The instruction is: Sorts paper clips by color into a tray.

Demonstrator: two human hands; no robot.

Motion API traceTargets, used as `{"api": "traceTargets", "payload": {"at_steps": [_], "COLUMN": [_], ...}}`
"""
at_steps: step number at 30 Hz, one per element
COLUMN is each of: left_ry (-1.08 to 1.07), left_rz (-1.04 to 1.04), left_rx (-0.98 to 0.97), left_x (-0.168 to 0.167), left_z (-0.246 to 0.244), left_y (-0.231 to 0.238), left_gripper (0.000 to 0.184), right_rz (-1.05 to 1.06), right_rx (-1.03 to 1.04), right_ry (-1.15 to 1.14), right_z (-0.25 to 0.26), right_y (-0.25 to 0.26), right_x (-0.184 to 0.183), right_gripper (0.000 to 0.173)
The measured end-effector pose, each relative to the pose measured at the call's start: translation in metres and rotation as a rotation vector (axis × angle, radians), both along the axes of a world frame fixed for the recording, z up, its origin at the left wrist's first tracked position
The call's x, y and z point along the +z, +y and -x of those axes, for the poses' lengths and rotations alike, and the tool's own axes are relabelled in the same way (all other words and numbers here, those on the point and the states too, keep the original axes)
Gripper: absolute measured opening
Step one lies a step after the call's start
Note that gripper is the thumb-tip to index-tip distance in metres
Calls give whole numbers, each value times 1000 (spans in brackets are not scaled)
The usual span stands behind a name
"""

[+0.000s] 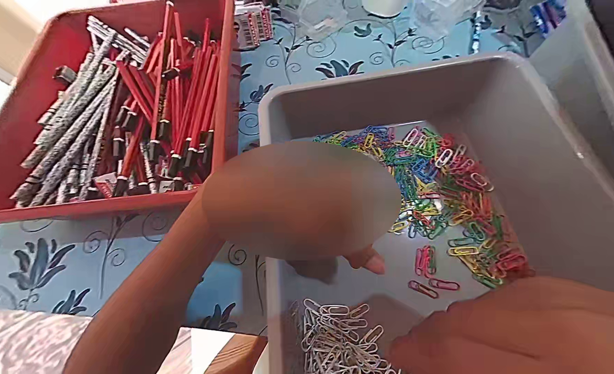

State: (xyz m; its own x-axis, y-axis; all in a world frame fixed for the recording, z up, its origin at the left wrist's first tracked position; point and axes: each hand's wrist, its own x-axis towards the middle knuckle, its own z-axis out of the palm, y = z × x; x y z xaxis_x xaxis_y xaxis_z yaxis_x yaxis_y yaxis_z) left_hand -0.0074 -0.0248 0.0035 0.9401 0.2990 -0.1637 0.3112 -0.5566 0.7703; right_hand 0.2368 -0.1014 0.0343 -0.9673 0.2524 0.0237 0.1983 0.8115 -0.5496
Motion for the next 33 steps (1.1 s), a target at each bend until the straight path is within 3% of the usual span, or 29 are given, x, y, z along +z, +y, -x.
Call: {"api": "traceTargets", "payload": {"at_steps": [3,5,8,12,16,28,33], "left_ry": [5,-26,40,203,67,-217,-247], "left_rz": [11,9,2,81,108,-116,-269], "left_rx": [14,-32,-127,-226,-268,189,365], "left_x": [-9,-19,-19,0,-14,-8,-15], "left_z": [-1,0,-5,-19,-19,-13,-14], "left_y": [-3,-7,-17,-32,-21,3,8], "left_gripper": [22,25,28,20,29,27,23], "right_rz": [-394,-545,-500,-460,-466,-568,-563], "right_rx": [-269,-398,-549,-639,-573,-540,-561], "right_ry": [-64,-157,-415,-563,-688,-673,-537], "right_z": [-20,-49,-56,-29,-24,-24,-31], "right_y": [14,43,66,65,61,65,67], "right_x": [17,26,36,14,8,-8,7], "right_gripper": [24,28,17,17,17,14,17]}}
